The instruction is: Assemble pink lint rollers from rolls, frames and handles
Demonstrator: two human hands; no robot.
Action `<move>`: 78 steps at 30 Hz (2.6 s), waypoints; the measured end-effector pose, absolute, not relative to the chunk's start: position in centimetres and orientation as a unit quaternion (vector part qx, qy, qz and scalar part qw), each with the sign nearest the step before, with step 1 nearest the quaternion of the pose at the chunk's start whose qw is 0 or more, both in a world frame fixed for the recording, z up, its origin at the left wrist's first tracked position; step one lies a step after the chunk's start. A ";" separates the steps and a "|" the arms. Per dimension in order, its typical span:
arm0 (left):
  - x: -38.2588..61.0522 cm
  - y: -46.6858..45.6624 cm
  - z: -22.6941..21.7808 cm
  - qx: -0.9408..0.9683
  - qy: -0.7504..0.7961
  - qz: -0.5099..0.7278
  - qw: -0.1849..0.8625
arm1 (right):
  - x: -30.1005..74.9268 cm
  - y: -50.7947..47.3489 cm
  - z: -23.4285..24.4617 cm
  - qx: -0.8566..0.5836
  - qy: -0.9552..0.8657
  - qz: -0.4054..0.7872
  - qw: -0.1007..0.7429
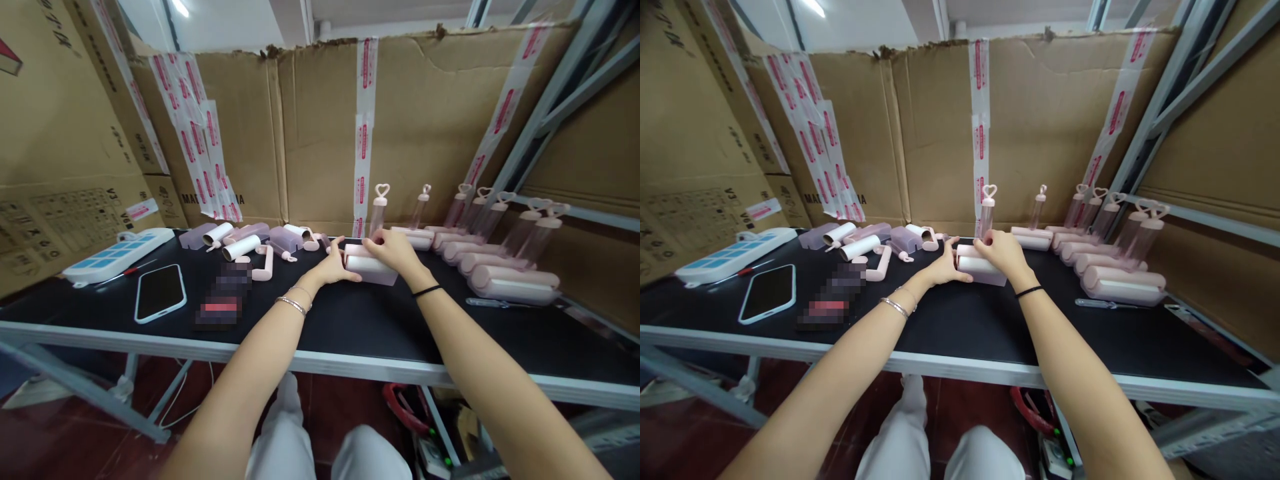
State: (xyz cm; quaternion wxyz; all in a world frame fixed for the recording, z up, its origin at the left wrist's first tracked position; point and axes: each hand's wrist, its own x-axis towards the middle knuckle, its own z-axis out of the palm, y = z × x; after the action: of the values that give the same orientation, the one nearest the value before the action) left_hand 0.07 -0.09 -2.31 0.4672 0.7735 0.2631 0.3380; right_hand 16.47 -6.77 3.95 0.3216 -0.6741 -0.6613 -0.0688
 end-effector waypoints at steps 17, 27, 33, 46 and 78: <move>-0.8 -0.6 -1.8 0.824 0.280 0.295 0.394 | 17.5 -5.9 2.7 -0.744 -0.574 -0.103 0.326; -1.3 0.5 -1.3 0.832 0.387 0.316 0.242 | 26.7 -5.0 -0.1 -0.829 -0.424 -0.111 0.348; -3.0 0.1 1.5 0.763 0.517 0.359 0.150 | 26.7 -4.4 -1.9 -0.834 -0.468 -0.090 0.278; -7.3 -2.1 4.8 0.652 0.702 0.285 -0.046 | 23.3 -5.5 0.5 -0.821 -0.446 -0.169 0.313; -1.6 -4.0 1.7 0.901 0.308 0.241 0.188 | 19.9 -5.3 1.3 -0.776 -0.572 -0.101 0.244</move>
State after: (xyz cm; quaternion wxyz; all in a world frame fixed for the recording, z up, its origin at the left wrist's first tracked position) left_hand -1.56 -3.96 1.69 0.1885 0.9008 0.3080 0.2412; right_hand 19.91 -5.32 1.26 0.2440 -0.7762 -0.5725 -0.1011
